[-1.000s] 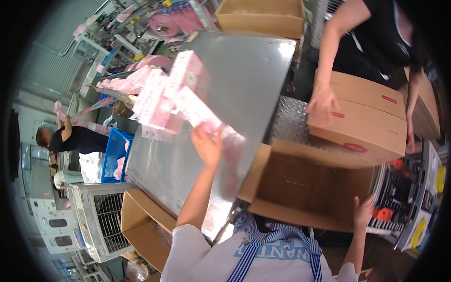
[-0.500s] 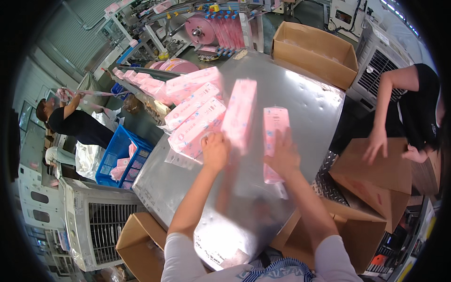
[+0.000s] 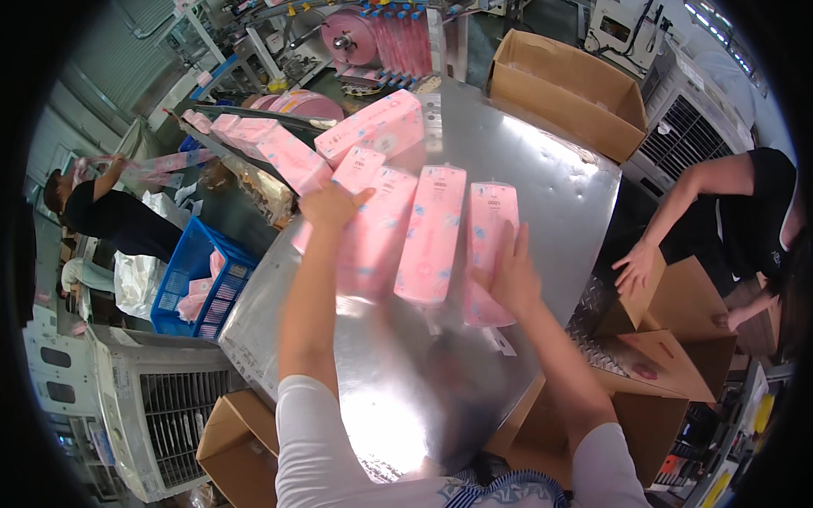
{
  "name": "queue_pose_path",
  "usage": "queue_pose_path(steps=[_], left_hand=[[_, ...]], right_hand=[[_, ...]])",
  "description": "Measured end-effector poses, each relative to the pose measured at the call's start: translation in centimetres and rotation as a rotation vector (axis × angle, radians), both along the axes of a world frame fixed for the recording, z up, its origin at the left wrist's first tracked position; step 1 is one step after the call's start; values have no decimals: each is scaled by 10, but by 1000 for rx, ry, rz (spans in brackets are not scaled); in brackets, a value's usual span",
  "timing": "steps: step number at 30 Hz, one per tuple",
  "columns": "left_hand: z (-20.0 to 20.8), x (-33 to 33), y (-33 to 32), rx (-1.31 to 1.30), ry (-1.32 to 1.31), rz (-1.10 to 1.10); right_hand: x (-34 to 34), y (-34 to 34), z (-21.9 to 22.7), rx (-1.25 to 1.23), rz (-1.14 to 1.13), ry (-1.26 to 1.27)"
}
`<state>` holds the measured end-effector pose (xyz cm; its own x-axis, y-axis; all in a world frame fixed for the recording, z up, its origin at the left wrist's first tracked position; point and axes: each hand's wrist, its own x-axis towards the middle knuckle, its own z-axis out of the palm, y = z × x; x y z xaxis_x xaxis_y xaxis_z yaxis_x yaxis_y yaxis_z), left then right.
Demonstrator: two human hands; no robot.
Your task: The person packs pink rectangular packages into cardboard boxes on a metal table. They arrange the items, place bubble wrap inside, and close the boxes. The person also moves a large white bag and retrieves flat cardboard pieces from a nearby stack.
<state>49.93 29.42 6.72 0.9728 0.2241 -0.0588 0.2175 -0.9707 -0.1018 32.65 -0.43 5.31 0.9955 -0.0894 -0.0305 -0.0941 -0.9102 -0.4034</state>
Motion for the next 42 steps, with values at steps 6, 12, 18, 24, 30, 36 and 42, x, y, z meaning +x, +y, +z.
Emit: queue_pose_path(steps=[6,12,18,24,30,36,42], left_hand=[[17,-13,12,74,-308,9],[8,-16,50,-341,-7,188],[-1,-113,37,-401,-34,27],[-8,-281,51,-436,-12,222],[6,-428,135,-1334,-24,546],[-56,-444,168,-1919,205,814],[-6,-437,103,-2033,326,819]], right_hand=[[18,-1,30,-53,-16,151],[61,-63,-42,405,243,-209],[71,-72,-5,922,200,184],[-1,-56,-9,487,352,269],[-75,-20,-12,772,315,572],[-71,-33,-50,778,405,626],[-145,-90,23,1257,129,807]])
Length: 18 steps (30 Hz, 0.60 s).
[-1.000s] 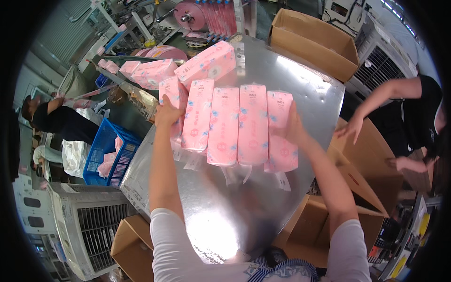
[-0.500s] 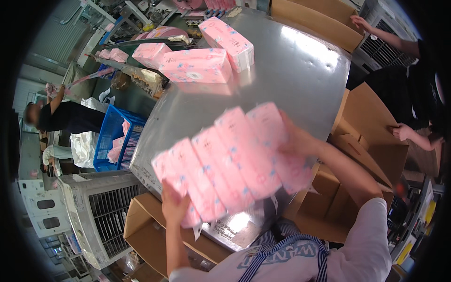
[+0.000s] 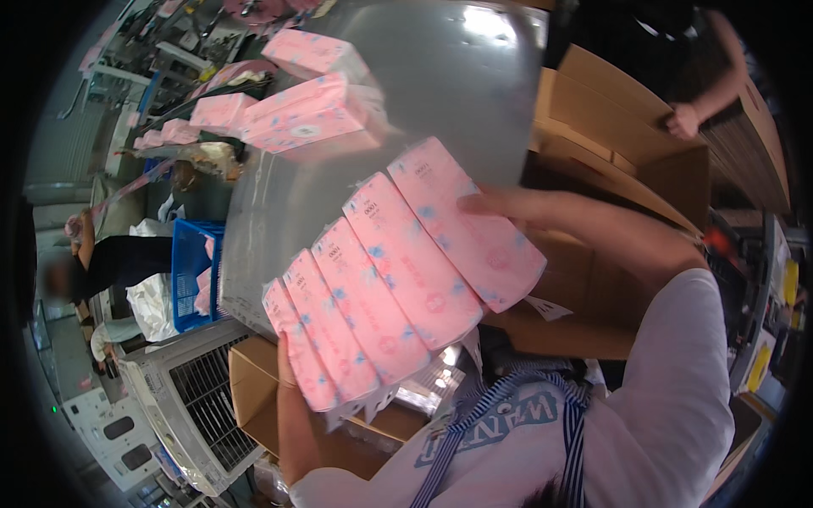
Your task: The person packs pink rectangular packages into cardboard boxes on a metal table. They arrange the items, place bubble wrap inside, and close the boxes. The person also moves a large white bag and retrieves flat cardboard pieces from a nearby stack.
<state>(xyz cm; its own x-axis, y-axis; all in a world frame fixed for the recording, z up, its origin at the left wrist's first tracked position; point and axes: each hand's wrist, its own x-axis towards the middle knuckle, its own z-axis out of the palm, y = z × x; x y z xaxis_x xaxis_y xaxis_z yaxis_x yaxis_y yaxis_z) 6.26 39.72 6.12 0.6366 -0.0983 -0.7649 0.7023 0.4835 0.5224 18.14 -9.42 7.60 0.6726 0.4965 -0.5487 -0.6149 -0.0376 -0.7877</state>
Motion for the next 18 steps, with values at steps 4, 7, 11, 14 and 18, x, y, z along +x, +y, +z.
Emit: queue_pose_path(steps=[4,7,11,14,18], left_hand=[[52,10,-80,-34,12,-238],[61,24,-165,-14,8,-482],[33,61,-309,87,-30,-863],[-5,77,-410,198,-27,-1131],[-33,74,-526,78,307,-1548]], right_hand=[[-66,-123,69,-10,7,281],[-155,-244,66,-105,-206,362],[-284,-370,-12,-447,-339,88],[-264,-375,-2,-918,-38,289],[-305,-358,-158,-1662,-16,-15]])
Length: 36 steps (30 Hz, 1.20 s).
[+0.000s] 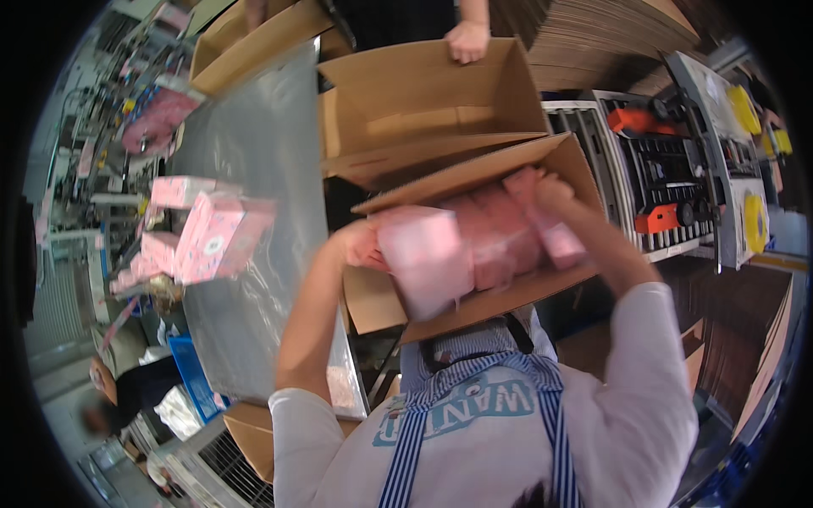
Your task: The person packs pink rectangular packages into cardboard boxes on a metal table. They arrange the items, place bubble wrap inside, and close the boxes. The person also moves a large white bag and retrieves flat cardboard pieces from a nearby stack.
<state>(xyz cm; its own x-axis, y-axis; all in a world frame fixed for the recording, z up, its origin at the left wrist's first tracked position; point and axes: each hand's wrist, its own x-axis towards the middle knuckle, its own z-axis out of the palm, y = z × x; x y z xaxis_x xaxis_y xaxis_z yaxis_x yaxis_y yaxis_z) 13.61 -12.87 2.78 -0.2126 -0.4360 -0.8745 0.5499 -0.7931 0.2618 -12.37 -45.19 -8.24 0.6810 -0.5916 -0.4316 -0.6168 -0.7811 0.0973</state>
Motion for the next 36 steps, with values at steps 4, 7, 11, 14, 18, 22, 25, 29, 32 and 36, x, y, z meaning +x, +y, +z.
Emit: queue_pose_path(steps=[4,7,11,14,18,22,25,29,32,36], left_hand=[[-76,-81,-44,17,-284,94],[-72,-85,-41,132,-527,85],[-75,-80,-10,111,-589,181],[-82,-100,19,165,-628,533],[-139,-164,58,-70,14,1093],[-93,-165,-6,-426,379,1037],[-114,-170,-1,-321,506,937],[-119,-179,21,-122,362,1126],[-111,-183,58,-120,-7,1175],[-7,-122,29,43,-295,628]], right_hand=[[-30,29,-49,-52,-40,-7],[-24,25,-41,351,-90,-388],[14,49,-16,1193,-368,-467],[28,66,-11,1440,-210,-105],[22,105,21,1798,-555,53],[33,100,59,1679,-676,317],[39,116,85,1398,-401,72],[66,120,76,892,120,10],[99,142,109,866,138,229],[94,184,121,658,288,80]])
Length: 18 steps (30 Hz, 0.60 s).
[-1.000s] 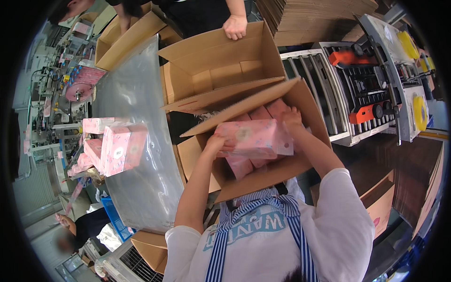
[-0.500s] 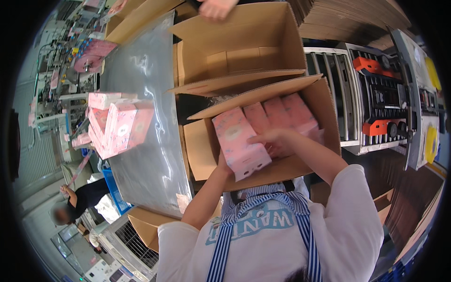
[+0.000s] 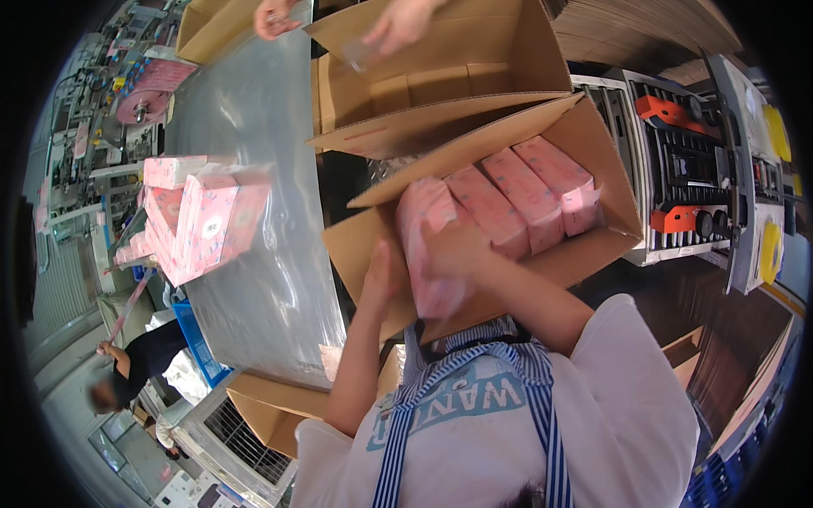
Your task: The person packs pink rectangular packages into cardboard boxes on a metal table. They arrange the items, place bubble wrap inside, and close the boxes. The person also moves a large white bag and retrieves flat cardboard pieces from a nearby stack.
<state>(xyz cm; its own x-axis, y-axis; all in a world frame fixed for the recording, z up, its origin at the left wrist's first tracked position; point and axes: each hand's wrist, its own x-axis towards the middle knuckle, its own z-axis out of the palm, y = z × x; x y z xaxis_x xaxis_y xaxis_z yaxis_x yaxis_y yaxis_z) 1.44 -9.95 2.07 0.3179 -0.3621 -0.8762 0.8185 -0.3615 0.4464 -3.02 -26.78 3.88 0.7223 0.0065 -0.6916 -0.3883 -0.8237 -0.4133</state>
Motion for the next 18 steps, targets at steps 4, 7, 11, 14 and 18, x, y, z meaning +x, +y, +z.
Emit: queue_pose_path(steps=[4,7,11,14,18], left_hand=[[-62,-1,-30,-21,-123,61],[-126,-6,-14,119,-336,58],[-123,-14,5,257,-560,-252],[-90,-16,-16,281,-563,-367],[-89,-34,5,300,-865,-387]], right_hand=[[-3,26,-29,62,179,-22],[-36,-20,-93,367,70,-197],[-93,-46,-72,72,484,-333],[-98,-19,-109,-67,412,-317],[-85,-17,-81,60,485,-398]])
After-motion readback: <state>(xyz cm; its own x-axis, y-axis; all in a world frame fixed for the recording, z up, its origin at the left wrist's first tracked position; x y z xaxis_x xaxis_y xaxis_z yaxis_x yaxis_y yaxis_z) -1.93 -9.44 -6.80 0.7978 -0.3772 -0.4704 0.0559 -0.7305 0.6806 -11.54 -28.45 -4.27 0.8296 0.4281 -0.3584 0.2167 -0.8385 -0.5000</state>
